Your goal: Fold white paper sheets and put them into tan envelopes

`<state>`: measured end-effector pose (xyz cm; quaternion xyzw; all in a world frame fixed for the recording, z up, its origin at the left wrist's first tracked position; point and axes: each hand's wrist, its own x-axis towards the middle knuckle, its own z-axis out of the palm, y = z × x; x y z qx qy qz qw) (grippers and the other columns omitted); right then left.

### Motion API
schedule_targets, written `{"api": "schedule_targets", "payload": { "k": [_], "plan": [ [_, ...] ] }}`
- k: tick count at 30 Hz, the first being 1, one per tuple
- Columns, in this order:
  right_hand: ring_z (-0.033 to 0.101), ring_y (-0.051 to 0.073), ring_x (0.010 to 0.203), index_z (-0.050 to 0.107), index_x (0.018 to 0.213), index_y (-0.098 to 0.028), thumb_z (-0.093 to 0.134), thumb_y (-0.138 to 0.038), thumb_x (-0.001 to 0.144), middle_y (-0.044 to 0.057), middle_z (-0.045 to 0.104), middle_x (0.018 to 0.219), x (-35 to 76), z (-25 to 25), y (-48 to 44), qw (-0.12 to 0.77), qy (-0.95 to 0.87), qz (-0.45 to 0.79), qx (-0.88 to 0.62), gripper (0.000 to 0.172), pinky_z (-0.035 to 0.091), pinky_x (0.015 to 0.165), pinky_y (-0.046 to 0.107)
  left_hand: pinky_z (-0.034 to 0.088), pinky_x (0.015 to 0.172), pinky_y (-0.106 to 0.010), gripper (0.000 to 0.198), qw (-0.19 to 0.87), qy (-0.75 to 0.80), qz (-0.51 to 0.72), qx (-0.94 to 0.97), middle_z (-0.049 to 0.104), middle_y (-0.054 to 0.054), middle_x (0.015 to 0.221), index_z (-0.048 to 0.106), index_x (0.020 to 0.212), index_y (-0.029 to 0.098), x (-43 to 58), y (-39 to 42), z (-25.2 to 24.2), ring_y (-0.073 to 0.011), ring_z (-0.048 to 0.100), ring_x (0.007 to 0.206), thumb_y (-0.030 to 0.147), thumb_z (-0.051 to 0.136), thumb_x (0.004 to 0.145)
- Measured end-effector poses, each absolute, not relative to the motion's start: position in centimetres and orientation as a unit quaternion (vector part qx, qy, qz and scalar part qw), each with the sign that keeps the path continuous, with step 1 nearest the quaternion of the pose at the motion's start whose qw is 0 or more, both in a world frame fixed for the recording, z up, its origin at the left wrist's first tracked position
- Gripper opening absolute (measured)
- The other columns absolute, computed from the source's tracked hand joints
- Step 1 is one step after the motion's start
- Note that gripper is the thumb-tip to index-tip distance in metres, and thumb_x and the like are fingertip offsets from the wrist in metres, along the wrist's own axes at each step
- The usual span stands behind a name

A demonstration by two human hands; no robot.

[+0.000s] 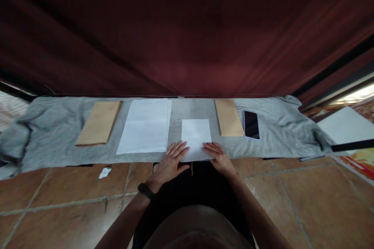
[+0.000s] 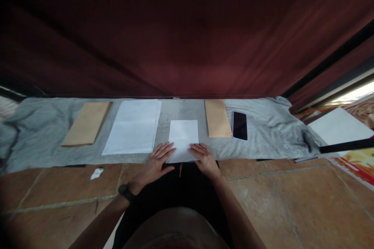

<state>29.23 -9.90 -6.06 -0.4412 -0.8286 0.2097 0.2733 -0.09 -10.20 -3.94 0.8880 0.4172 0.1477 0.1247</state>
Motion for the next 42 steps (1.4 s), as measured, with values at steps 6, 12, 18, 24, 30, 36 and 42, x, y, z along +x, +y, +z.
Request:
{"api": "schedule_targets", "payload": {
  "k": [6,12,18,24,30,36,42],
  "plan": [
    [0.058,0.021,0.13,0.065,0.131,-0.029,0.051,0.005,0.078,0.003,0.065,0.137,30.1,-6.1,-9.8,0.295,-0.811,0.213,-0.459,0.064,0.04,0.116,0.051,0.041,0.116,-0.051,0.051,0.157,0.441,0.218,0.856,0.058,-0.005,0.145,0.061,0.134,0.026,-0.2,-9.1,-4.9,-0.0213,0.05,0.139,0.004,0.048,0.089],
    [0.063,0.02,0.124,0.071,0.121,-0.029,0.055,-0.005,0.088,0.003,0.07,0.129,30.6,-6.0,-9.8,0.31,-0.798,0.222,-0.466,0.043,0.042,0.114,0.051,0.047,0.111,-0.05,0.031,0.169,0.418,0.267,0.852,0.065,-0.005,0.137,0.068,0.122,0.025,-0.3,-9.4,-5.2,-0.0218,0.054,0.134,0.017,0.052,0.097],
    [0.063,0.022,0.122,0.074,0.115,-0.029,0.059,-0.009,0.088,0.004,0.071,0.127,30.5,-6.2,-9.6,0.323,-0.789,0.223,-0.473,0.037,0.044,0.112,0.051,0.047,0.112,-0.049,0.033,0.172,0.421,0.269,0.849,0.063,-0.005,0.139,0.068,0.123,0.025,-0.2,-9.6,-5.2,-0.0212,0.054,0.135,0.013,0.052,0.096],
    [0.064,0.023,0.119,0.074,0.115,-0.03,0.058,-0.018,0.092,0.004,0.072,0.124,30.4,-6.1,-9.5,0.321,-0.782,0.225,-0.485,0.03,0.047,0.108,0.049,0.049,0.11,-0.05,0.027,0.186,0.438,0.299,0.827,0.068,-0.005,0.132,0.07,0.117,0.026,0.1,-9.5,-4.8,-0.0221,0.059,0.128,0.02,0.053,0.098],
    [0.065,0.023,0.115,0.072,0.115,-0.029,0.053,-0.03,0.1,0.003,0.073,0.121,29.8,-5.5,-9.2,0.321,-0.764,0.233,-0.509,0.025,0.047,0.104,0.045,0.052,0.104,-0.046,0.022,0.193,0.483,0.341,0.783,0.074,-0.005,0.119,0.072,0.11,0.025,1.1,-9.4,-4.5,-0.0213,0.065,0.117,0.028,0.054,0.099],
    [0.067,0.025,0.106,0.075,0.104,-0.026,0.05,-0.039,0.101,0.006,0.076,0.107,29.0,-5.4,-8.4,0.328,-0.733,0.193,-0.564,0.028,0.049,0.096,0.045,0.054,0.096,-0.045,0.023,0.193,0.529,0.367,0.741,0.076,-0.005,0.107,0.073,0.102,0.024,1.9,-8.8,-4.7,-0.0224,0.069,0.105,0.036,0.053,0.099],
    [0.067,0.023,0.106,0.076,0.105,-0.028,0.055,-0.04,0.099,0.004,0.075,0.111,29.5,-5.3,-8.4,0.329,-0.751,0.224,-0.527,0.024,0.047,0.098,0.043,0.051,0.102,-0.045,0.019,0.234,0.489,0.361,0.759,0.075,-0.004,0.116,0.073,0.106,0.026,1.1,-9.0,-4.7,-0.0222,0.066,0.114,0.033,0.059,0.097]
  ]
}}
